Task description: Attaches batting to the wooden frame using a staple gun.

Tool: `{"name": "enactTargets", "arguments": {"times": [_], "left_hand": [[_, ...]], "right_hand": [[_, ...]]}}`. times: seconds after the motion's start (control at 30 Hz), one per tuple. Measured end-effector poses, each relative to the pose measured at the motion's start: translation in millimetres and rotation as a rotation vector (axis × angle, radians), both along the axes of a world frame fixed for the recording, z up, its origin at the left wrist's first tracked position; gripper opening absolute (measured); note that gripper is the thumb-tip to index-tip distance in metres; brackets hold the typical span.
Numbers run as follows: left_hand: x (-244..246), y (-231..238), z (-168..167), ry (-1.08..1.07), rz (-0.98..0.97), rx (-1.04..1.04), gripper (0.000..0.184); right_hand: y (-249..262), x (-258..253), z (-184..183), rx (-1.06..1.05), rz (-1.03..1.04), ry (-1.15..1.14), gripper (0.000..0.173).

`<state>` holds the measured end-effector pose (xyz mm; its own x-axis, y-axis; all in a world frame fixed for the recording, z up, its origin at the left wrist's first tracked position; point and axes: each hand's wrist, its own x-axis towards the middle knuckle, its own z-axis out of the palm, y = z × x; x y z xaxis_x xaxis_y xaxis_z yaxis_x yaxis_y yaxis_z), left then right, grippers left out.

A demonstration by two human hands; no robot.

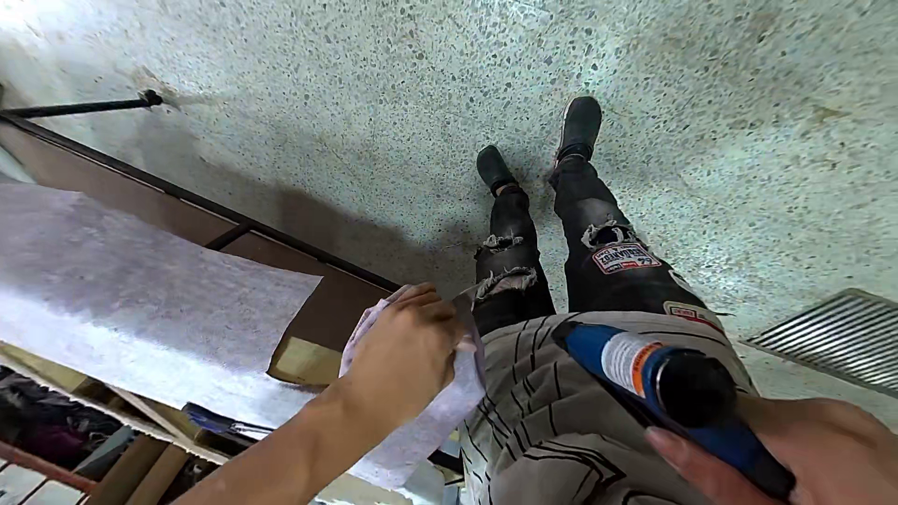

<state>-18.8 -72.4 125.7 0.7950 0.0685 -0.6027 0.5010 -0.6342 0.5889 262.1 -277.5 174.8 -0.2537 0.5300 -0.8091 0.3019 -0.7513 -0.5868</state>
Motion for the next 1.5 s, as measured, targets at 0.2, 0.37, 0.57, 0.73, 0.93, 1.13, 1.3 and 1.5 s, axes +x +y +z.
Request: {"name": "enactTargets", "arguments": {"times": [0.2,0.37,0.57,0.73,0.93,1.13,1.3,1.5], "left_hand": [[11.4,6.7,-5.1,0.306,0.072,-0.189,0.011],[30.6,23.4,-2.3,0.608,-0.056,-0.353,0.008],[27.3,26.9,-14.3,0.532,-0.203,-0.34,0.014],[-1.9,67.1,-20.5,0.25,0.155,-0.118,0.013],[-54.8,79.7,53.2,0.319,0.373,-0.051,0.052],[-58.8,69.8,26.4,0.315,0.525,-0.123,0.02],[-62.2,69.7,20.6,0.378,0.726,-0.196,0.006],[-61.8,78.6,23.8,0.679,1.142,-0.5,0.011]], "right_hand": [[34.5,-24.6,4.4,-0.522,-0.532,0.511,0.037],[59.7,-37.9,-3.7,-0.7,-0.555,0.538,0.043],[89.7,-50.5,-6.0,-0.774,-0.471,0.52,0.04],[109.5,-57.9,-8.9,-0.79,-0.421,0.466,0.038],[101.2,-41.5,-0.4,-0.593,-0.531,0.517,0.037],[107.6,-44.5,-15.5,-0.463,-0.495,0.626,0.034],[121.4,-64.3,-52.4,-0.469,-0.412,0.712,0.041],[145.2,-74.6,-76.9,-0.385,-0.183,0.712,0.042]]}}
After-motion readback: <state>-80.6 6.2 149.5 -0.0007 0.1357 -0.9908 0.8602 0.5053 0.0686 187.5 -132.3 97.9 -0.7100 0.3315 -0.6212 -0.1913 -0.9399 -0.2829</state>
